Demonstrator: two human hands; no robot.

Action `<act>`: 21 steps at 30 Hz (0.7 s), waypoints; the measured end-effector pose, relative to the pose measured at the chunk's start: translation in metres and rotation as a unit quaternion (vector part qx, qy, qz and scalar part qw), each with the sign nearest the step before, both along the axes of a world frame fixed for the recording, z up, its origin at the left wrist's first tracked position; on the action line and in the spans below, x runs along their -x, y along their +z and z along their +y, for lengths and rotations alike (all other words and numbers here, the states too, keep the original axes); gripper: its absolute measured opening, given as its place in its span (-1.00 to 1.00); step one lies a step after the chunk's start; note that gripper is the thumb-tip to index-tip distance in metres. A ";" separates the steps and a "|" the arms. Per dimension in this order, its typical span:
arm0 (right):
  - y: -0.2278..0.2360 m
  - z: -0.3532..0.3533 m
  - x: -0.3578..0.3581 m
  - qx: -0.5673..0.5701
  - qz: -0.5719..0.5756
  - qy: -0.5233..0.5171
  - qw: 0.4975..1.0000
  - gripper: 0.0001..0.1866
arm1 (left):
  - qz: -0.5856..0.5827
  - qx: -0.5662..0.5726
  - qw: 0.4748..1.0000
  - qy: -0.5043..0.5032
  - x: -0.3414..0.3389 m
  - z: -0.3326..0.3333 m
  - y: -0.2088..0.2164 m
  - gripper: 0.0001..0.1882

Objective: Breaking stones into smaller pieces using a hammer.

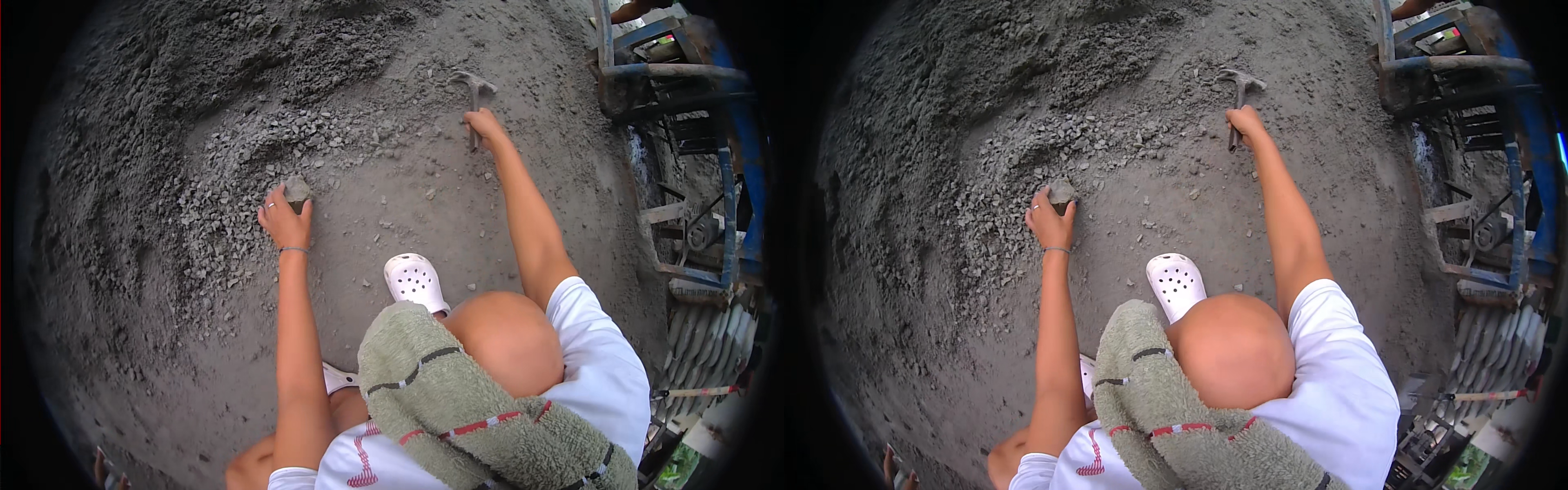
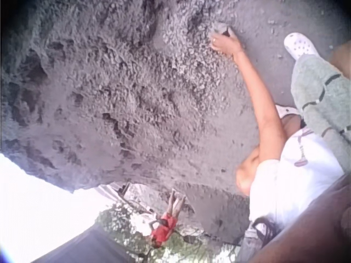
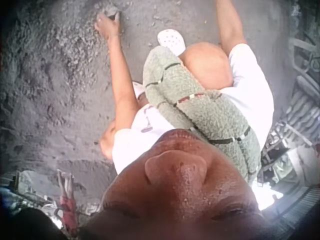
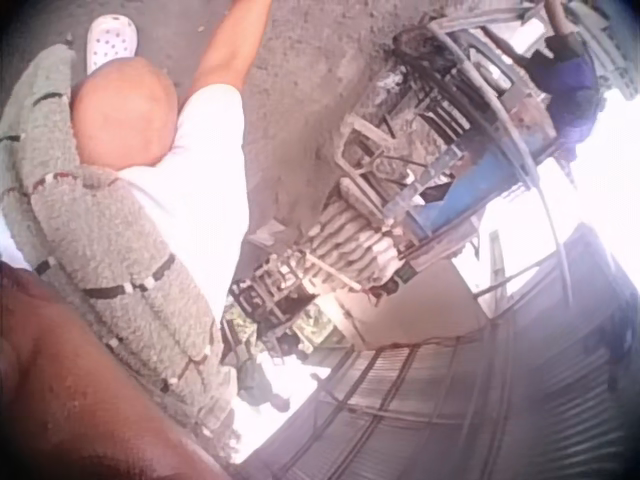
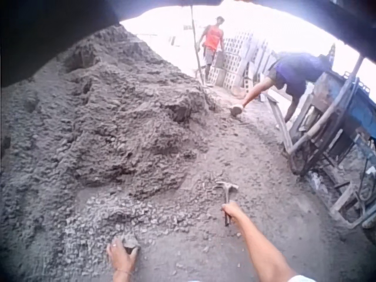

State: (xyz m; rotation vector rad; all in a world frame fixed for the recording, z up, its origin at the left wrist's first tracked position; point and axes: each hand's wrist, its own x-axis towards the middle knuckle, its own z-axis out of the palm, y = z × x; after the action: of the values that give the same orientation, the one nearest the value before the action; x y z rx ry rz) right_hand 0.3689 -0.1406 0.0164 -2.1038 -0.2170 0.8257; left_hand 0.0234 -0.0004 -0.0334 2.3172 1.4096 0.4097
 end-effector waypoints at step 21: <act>-0.045 -0.054 0.099 0.003 -0.008 0.003 1.000 -0.72 | -0.002 -0.014 0.999 0.032 -0.003 -0.001 -0.002 -0.37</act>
State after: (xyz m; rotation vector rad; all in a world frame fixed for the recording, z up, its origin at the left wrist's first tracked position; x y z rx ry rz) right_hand 0.2703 -0.1946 -0.0285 -2.1162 -0.2303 0.8145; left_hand 0.0267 -0.0011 -0.0351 2.2969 1.4877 0.4548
